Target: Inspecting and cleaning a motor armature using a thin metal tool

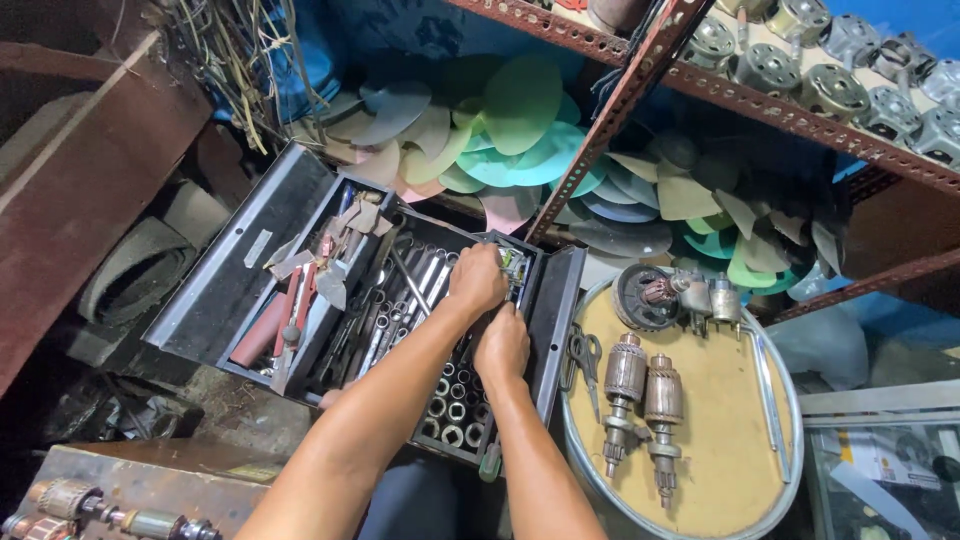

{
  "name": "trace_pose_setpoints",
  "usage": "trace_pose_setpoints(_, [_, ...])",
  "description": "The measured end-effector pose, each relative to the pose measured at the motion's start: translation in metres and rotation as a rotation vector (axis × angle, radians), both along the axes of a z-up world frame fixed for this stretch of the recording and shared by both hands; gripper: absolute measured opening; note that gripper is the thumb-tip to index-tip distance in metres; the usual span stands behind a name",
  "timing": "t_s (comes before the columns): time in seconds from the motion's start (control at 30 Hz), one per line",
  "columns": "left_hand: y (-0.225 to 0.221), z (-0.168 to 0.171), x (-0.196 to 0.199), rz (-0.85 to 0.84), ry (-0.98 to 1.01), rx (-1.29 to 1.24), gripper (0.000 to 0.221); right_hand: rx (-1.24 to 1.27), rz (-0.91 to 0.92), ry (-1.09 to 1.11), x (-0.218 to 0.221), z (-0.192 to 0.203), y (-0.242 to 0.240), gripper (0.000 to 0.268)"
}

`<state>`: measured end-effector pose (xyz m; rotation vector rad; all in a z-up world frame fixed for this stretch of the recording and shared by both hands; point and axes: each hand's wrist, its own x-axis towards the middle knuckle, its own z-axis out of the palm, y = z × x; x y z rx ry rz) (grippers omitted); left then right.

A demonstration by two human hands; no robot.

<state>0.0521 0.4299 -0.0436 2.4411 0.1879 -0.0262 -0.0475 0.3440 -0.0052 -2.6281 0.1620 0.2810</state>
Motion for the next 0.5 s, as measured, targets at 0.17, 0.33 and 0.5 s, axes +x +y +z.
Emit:
trace_pose_setpoints(0.17, [0.012, 0.016, -0.014, 0.041, -0.087, -0.262, 0.015, 0.045, -0.015, -0.032, -0.001, -0.009, -0.003, 0.03])
trace_pose_setpoints(0.33, [0.02, 0.048, -0.03, 0.101, -0.167, -0.477, 0.017, 0.165, -0.025, -0.133, -0.008, 0.0, -0.005, 0.024])
trace_pose_setpoints(0.5, [0.023, 0.094, -0.051, 0.109, -0.223, -0.746, 0.028, 0.374, 0.036, -0.524, -0.021, 0.02, -0.009, 0.008])
